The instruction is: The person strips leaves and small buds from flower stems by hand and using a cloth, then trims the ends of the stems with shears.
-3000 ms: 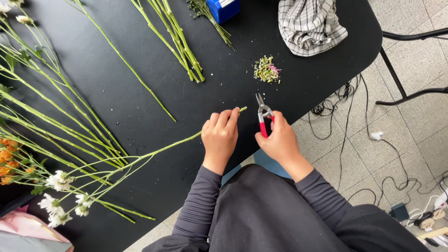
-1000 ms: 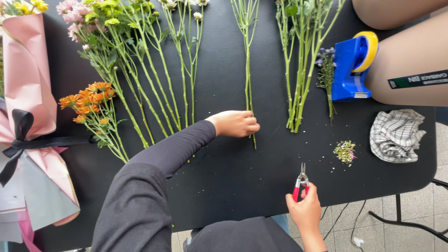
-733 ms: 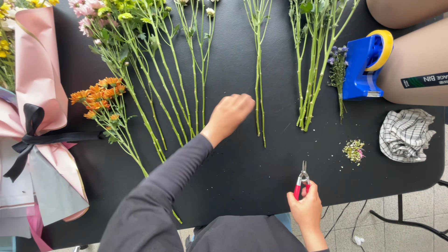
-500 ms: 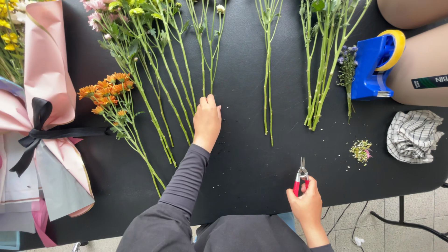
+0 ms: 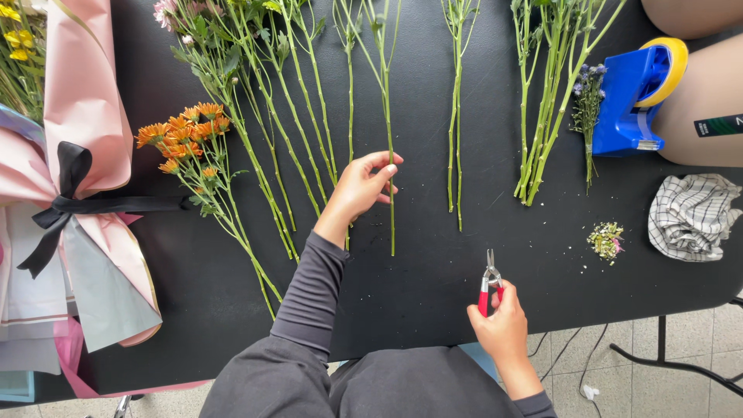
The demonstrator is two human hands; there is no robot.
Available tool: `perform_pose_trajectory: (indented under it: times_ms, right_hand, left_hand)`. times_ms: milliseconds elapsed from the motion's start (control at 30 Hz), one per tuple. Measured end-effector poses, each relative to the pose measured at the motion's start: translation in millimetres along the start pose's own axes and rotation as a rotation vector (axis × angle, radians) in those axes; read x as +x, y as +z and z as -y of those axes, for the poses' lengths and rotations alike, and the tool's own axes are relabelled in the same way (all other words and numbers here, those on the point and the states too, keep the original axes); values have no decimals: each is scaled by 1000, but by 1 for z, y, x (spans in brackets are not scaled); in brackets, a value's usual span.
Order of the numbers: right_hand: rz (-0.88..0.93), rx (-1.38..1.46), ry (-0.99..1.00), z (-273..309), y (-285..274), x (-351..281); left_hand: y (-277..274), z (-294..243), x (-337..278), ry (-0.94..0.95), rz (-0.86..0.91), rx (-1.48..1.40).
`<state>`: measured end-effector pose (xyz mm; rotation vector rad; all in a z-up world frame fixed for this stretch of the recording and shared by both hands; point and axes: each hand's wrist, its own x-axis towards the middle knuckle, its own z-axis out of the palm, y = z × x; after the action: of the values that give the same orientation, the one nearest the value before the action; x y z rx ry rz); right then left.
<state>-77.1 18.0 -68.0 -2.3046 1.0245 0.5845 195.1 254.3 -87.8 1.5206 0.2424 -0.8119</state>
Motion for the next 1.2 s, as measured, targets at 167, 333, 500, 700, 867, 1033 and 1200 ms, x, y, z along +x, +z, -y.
perform_pose_trajectory:
  times_ms: [167,333,500,700,867,1033,1200]
  right_hand:
    - [0,15,-60,-3,3,-3]
    - [44,22,-84,0,4,-7]
    - [182,191,-26,3,0,-12]
    - [188,152,-70,0,-2,-17]
    - [182,124,-70,-7,-1,-15]
    - [188,117,-62,-8,-3,-14]
    - [184,82,-78,-13,0,-12]
  left_hand:
    - [4,-20,-36,103,83,-38]
    - [6,-11,-38,179,158,-129]
    - [-1,-4,-30,303,292,-588]
    - [-11,2,-33,357,61,-82]
    - [-12,12,-40,312,-49,121]
    - [-8,23,-54,341,31,-48]
    - [-14,38,-47,286,136,-721]
